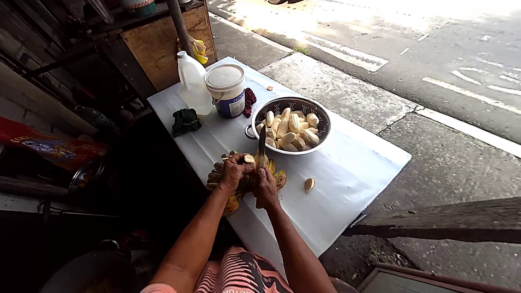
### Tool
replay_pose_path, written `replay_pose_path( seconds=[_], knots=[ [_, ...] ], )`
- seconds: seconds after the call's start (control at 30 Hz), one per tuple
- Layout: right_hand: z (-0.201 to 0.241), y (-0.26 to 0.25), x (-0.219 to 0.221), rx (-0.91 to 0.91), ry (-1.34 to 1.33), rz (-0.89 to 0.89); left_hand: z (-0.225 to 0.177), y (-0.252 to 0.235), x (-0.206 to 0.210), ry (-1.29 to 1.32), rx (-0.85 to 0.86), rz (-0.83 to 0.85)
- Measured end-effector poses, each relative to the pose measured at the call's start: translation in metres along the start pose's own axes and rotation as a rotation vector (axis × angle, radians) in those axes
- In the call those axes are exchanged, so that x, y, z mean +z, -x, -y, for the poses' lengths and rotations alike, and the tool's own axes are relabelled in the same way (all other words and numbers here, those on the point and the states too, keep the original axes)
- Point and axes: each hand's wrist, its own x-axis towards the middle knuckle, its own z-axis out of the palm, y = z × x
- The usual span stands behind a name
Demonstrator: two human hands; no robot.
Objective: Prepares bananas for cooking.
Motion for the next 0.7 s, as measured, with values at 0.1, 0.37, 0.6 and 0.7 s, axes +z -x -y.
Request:
replay_pose_path(
  seconds=[0.1,0.37,0.6,0.7],
  knots=[
    [0.003,-0.004,-0.003,0.082,-0.165,-0.010,-0.003,-0.001,-0.006,-0.206,0.006,0.065],
    [0.017,0.002,-0.004,0.152,-0.318,-0.080,-0.012,0.020,-0.006,-0.815,0.104,0.119],
    [0.009,0.013,0.013,-0.199,0.681,0.007,-0.011,0.024,-0.027,-0.398,0.010,0.052],
    [0.022,0.017,0.014,-0.190,0.699,0.048,-0.007,0.047,-0.022,-0.466,0.168,0.040]
  ],
)
